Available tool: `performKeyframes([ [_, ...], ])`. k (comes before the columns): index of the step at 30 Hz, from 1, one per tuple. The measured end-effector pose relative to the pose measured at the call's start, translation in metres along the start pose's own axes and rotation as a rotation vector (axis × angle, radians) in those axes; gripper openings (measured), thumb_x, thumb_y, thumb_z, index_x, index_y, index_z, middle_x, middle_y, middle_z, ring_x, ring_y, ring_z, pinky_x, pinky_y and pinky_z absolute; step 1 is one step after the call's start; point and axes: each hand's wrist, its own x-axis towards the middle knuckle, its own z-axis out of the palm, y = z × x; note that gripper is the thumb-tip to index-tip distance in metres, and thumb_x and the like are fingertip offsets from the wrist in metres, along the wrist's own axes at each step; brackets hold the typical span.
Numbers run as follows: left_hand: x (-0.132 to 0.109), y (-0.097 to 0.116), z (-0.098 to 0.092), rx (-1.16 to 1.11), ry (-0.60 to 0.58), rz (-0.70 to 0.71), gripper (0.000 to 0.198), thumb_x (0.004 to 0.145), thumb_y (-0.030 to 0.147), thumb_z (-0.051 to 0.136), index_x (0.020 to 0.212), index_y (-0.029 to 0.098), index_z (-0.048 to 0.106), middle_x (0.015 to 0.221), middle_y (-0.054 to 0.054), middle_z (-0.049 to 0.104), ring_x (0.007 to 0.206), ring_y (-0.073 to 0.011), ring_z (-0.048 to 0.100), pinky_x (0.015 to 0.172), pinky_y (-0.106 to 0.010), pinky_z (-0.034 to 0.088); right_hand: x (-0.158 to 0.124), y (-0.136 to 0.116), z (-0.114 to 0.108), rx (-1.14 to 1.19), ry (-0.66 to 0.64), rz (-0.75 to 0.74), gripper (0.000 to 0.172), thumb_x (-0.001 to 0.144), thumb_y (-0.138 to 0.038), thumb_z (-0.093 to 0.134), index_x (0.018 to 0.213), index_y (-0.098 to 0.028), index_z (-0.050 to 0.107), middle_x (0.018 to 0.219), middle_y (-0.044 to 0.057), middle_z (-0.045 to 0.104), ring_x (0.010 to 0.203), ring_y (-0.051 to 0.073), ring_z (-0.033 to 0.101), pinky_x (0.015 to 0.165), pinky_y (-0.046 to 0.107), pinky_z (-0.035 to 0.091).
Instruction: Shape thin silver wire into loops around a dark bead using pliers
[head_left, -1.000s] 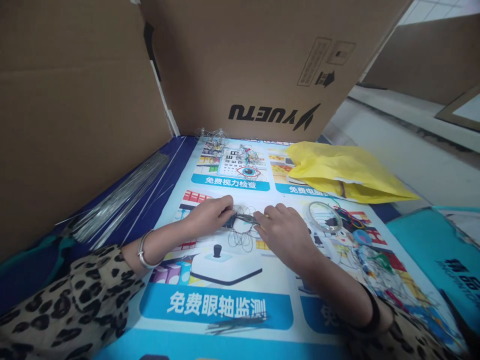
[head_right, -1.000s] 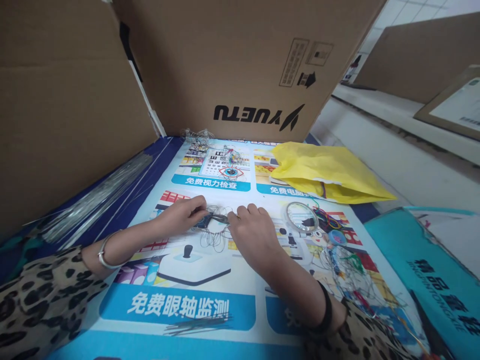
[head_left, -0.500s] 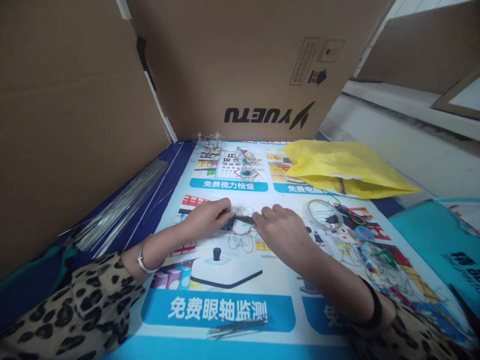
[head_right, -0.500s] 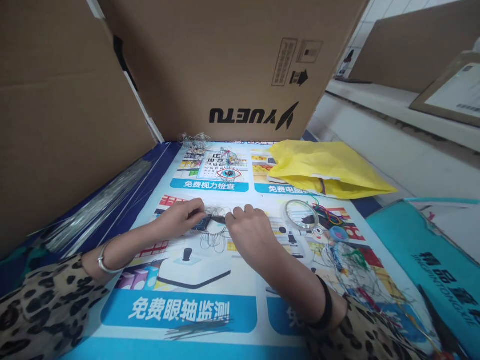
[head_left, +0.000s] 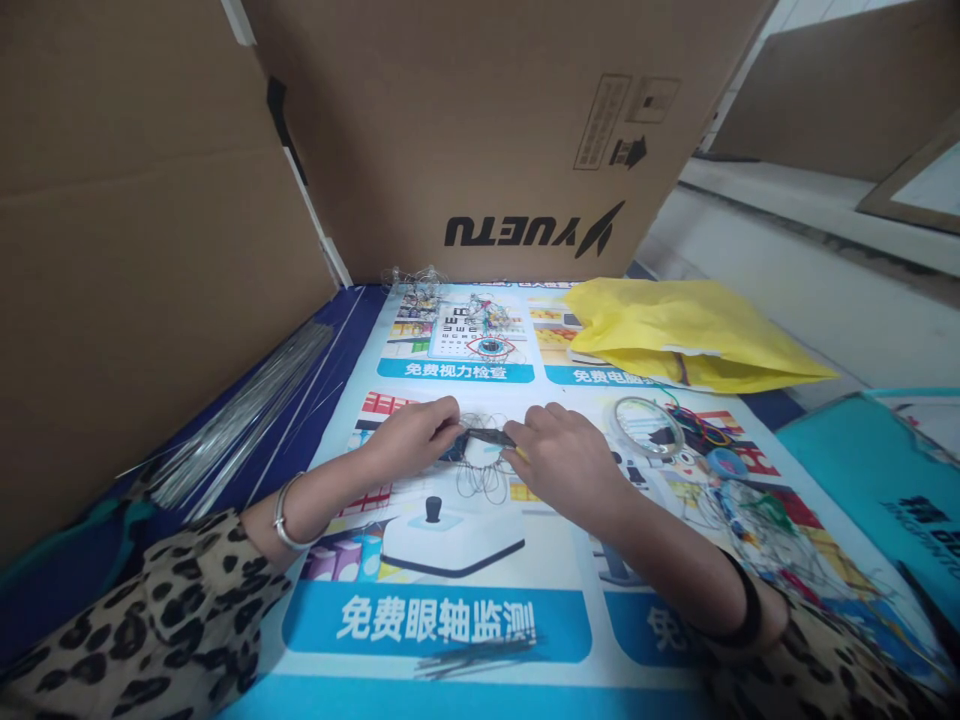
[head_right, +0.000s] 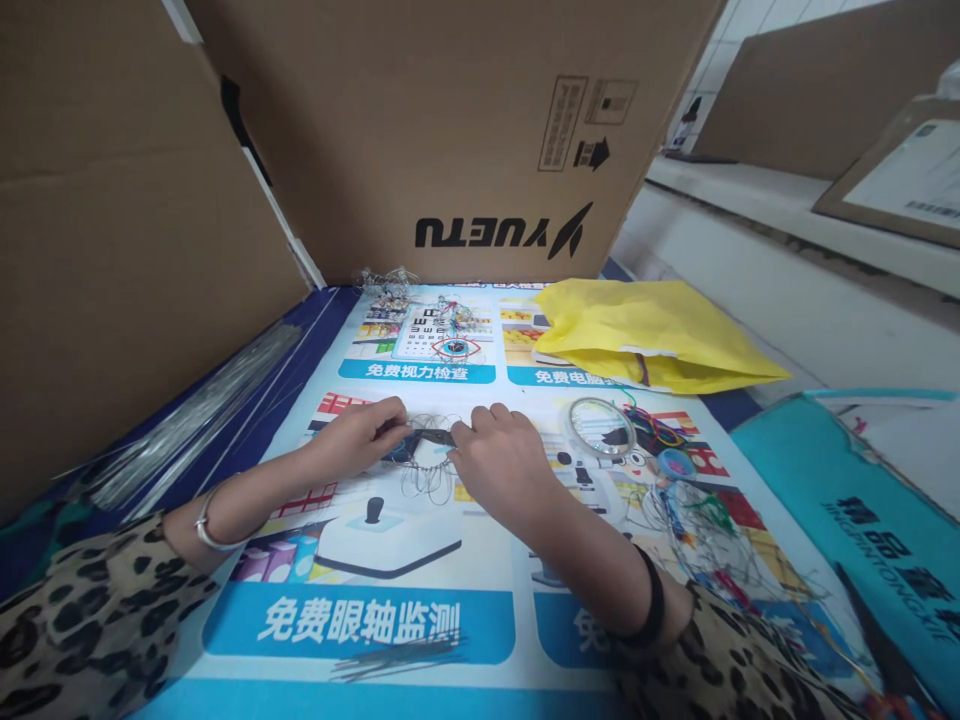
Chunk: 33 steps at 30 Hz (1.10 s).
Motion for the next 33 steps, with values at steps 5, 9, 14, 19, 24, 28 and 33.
performKeyframes([
  [5,0.0,0.001,-0.001,0.011,0.001,0.007,0.013,0.084,0.027,0.045,0.074,0.019,0.047,0.056,0.005,0.047,0.052,-0.0099,0.043,0.05,-0.021,0.024,0.001,-0.002,0.003,0.002,-0.019,0.01,0.019,0.085,-0.032,0.047,0.088,-0.021,0.062,0.081,0.006,0.059,0.081,0.02,0.05,0.063,0.03,0.028],
  [9,0.0,0.002,-0.001,0.008,-0.006,0.018,0.013,0.084,0.026,0.044,0.074,0.019,0.046,0.056,0.005,0.048,0.051,-0.0099,0.043,0.05,-0.021,0.024,0.003,-0.003,0.006,-0.024,-0.06,0.025,0.022,0.087,-0.028,0.041,0.086,-0.02,0.061,0.078,0.006,0.06,0.074,0.019,0.052,0.056,0.028,0.026],
  [14,0.0,0.001,-0.001,0.002,-0.011,0.02,0.013,0.084,0.026,0.044,0.074,0.019,0.047,0.056,0.005,0.048,0.051,-0.0101,0.043,0.05,-0.021,0.024,0.004,-0.002,0.005,-0.029,-0.117,0.052,0.022,0.088,-0.03,0.041,0.088,-0.021,0.061,0.079,0.005,0.061,0.072,0.018,0.053,0.053,0.026,0.025],
  [19,0.0,0.0,-0.001,0.001,0.002,0.009,0.018,0.084,0.03,0.045,0.07,0.018,0.046,0.054,0.005,0.046,0.051,-0.0095,0.042,0.049,-0.021,0.023,0.003,-0.003,0.0,-0.012,-0.129,0.044,0.021,0.087,-0.031,0.043,0.087,-0.022,0.062,0.08,0.004,0.062,0.072,0.017,0.054,0.053,0.026,0.026],
  [24,0.001,-0.003,-0.001,-0.04,0.014,0.062,0.019,0.084,0.028,0.047,0.068,0.018,0.047,0.057,0.005,0.047,0.054,-0.009,0.043,0.051,-0.02,0.027,0.002,-0.003,-0.001,0.006,-0.109,0.044,0.019,0.086,-0.03,0.045,0.086,-0.021,0.062,0.079,0.004,0.062,0.071,0.017,0.055,0.052,0.026,0.025],
  [28,0.003,-0.006,-0.001,-0.07,0.052,0.161,0.019,0.085,0.025,0.046,0.069,0.017,0.049,0.065,0.002,0.05,0.063,-0.0097,0.046,0.057,-0.02,0.032,0.001,-0.003,-0.002,0.014,-0.105,0.045,0.02,0.087,-0.031,0.044,0.085,-0.022,0.062,0.078,0.003,0.063,0.071,0.017,0.055,0.052,0.026,0.024],
  [33,0.004,-0.005,-0.002,-0.085,0.079,0.204,0.018,0.085,0.025,0.046,0.069,0.017,0.05,0.067,0.002,0.05,0.066,-0.0102,0.047,0.06,-0.02,0.034,0.001,-0.002,-0.005,0.003,-0.107,0.051,0.022,0.087,-0.032,0.044,0.084,-0.023,0.063,0.078,0.003,0.063,0.071,0.017,0.055,0.052,0.026,0.024],
])
